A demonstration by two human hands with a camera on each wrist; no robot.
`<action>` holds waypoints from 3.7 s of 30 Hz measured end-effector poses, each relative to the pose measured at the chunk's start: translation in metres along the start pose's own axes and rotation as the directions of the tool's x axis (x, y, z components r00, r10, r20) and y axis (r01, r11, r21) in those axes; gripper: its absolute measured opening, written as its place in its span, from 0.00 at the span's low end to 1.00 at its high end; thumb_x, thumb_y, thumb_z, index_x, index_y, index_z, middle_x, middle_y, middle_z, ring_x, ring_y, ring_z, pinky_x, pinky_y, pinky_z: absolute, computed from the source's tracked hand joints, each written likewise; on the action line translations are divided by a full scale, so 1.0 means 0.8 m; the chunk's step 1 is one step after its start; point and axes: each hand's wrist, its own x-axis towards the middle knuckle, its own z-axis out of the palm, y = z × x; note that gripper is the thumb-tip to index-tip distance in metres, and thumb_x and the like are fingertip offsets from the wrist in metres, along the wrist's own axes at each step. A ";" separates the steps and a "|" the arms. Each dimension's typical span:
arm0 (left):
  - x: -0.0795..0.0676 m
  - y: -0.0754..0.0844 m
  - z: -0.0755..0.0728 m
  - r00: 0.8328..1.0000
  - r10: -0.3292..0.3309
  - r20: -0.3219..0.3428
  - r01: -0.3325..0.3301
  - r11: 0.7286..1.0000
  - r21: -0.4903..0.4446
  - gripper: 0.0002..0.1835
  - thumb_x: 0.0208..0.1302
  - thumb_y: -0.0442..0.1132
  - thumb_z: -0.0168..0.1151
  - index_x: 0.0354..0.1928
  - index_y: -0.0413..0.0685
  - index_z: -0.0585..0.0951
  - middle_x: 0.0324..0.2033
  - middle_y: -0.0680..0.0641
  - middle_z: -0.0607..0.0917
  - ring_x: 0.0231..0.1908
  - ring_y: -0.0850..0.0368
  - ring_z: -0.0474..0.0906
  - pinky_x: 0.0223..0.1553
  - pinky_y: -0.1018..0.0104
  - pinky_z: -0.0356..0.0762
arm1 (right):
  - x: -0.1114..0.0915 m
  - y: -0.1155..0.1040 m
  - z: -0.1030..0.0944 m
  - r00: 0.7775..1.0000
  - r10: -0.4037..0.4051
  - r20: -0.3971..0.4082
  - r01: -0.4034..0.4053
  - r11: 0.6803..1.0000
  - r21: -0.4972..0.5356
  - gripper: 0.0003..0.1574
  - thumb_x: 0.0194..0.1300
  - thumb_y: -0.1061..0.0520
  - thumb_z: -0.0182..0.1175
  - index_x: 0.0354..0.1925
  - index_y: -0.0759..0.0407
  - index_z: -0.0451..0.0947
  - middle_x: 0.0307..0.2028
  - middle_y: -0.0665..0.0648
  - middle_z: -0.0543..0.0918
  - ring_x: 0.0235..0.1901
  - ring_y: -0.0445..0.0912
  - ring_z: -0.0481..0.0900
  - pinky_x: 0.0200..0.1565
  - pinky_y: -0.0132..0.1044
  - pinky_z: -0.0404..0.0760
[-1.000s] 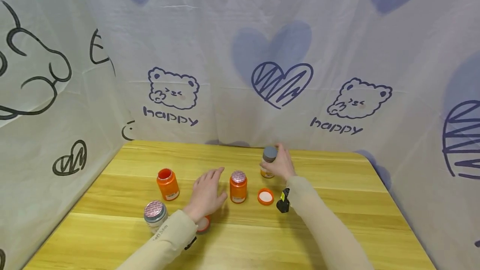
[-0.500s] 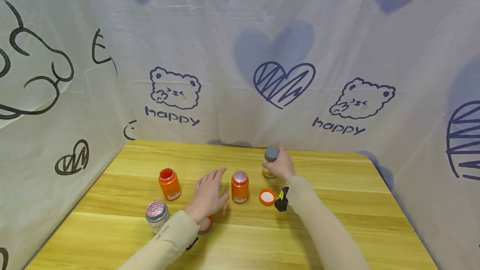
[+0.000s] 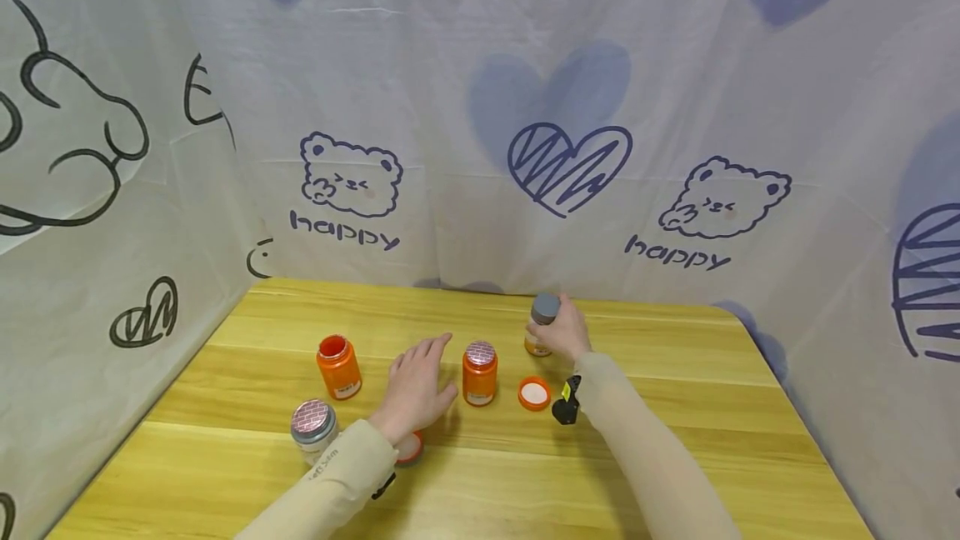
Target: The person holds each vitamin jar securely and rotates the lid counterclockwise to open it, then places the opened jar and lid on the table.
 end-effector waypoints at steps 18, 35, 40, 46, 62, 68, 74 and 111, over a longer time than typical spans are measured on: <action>-0.005 0.011 -0.003 0.994 0.077 -0.082 -0.080 0.996 -0.038 0.32 0.64 0.39 0.64 0.70 0.46 0.69 0.64 0.41 0.76 0.62 0.40 0.73 0.62 0.43 0.73 | -0.039 -0.006 -0.022 0.999 -0.018 -0.048 0.023 0.995 0.096 0.42 0.63 0.53 0.68 0.67 0.68 0.62 0.63 0.71 0.74 0.63 0.63 0.73 0.66 0.58 0.72; -0.030 0.026 -0.015 0.945 0.286 -0.162 -0.308 0.942 -0.132 0.25 0.62 0.37 0.66 0.61 0.43 0.76 0.54 0.44 0.83 0.53 0.47 0.82 0.54 0.54 0.82 | -0.121 -0.025 -0.037 0.991 -0.108 -0.085 0.122 0.975 0.184 0.37 0.60 0.56 0.72 0.62 0.67 0.69 0.56 0.69 0.80 0.55 0.58 0.79 0.60 0.52 0.77; -0.035 0.035 -0.016 0.921 0.370 -0.119 -0.386 0.908 -0.163 0.25 0.62 0.37 0.67 0.61 0.42 0.75 0.52 0.44 0.83 0.51 0.49 0.82 0.54 0.57 0.81 | -0.147 -0.024 -0.034 0.992 -0.119 -0.033 0.124 0.970 0.209 0.36 0.60 0.56 0.73 0.62 0.66 0.70 0.54 0.67 0.81 0.52 0.55 0.81 0.55 0.46 0.80; -0.042 0.045 -0.011 0.912 0.407 -0.042 -0.409 0.902 -0.136 0.29 0.61 0.41 0.69 0.63 0.44 0.73 0.54 0.48 0.82 0.53 0.53 0.81 0.56 0.60 0.80 | -0.171 -0.021 -0.025 0.991 -0.127 0.040 0.113 0.959 0.261 0.35 0.59 0.56 0.73 0.61 0.64 0.71 0.52 0.65 0.82 0.48 0.48 0.81 0.48 0.36 0.81; -0.057 0.040 0.019 0.921 0.369 0.126 -0.358 0.928 -0.102 0.31 0.61 0.48 0.68 0.65 0.49 0.71 0.52 0.51 0.81 0.42 0.63 0.77 0.44 0.69 0.79 | -0.197 -0.022 0.008 0.979 -0.147 0.138 0.083 0.918 0.388 0.36 0.59 0.58 0.72 0.62 0.67 0.71 0.51 0.64 0.82 0.45 0.40 0.79 0.47 0.31 0.79; -0.057 0.038 0.024 0.918 0.370 0.140 -0.356 0.927 -0.117 0.28 0.61 0.48 0.68 0.61 0.51 0.73 0.47 0.53 0.82 0.40 0.65 0.76 0.41 0.71 0.77 | -0.200 -0.026 0.018 0.983 -0.110 0.147 0.041 0.912 0.408 0.37 0.59 0.58 0.73 0.63 0.66 0.71 0.50 0.61 0.82 0.45 0.40 0.78 0.49 0.32 0.78; -0.058 0.036 0.027 0.919 0.363 0.155 -0.340 0.927 -0.158 0.26 0.59 0.46 0.69 0.58 0.52 0.73 0.42 0.55 0.82 0.35 0.68 0.75 0.37 0.73 0.76 | -0.202 -0.026 0.024 0.978 -0.135 0.160 0.054 0.901 0.430 0.35 0.59 0.57 0.73 0.60 0.66 0.72 0.49 0.62 0.82 0.45 0.42 0.78 0.49 0.31 0.77; -0.063 0.030 0.044 0.920 0.306 0.246 -0.271 0.948 -0.166 0.31 0.47 0.41 0.75 0.52 0.52 0.71 0.36 0.57 0.79 0.31 0.68 0.73 0.33 0.73 0.74 | -0.198 -0.030 0.033 0.981 -0.158 0.112 0.156 0.987 0.027 0.22 0.71 0.37 0.58 0.37 0.55 0.78 0.16 0.46 0.75 0.16 0.36 0.66 0.21 0.28 0.64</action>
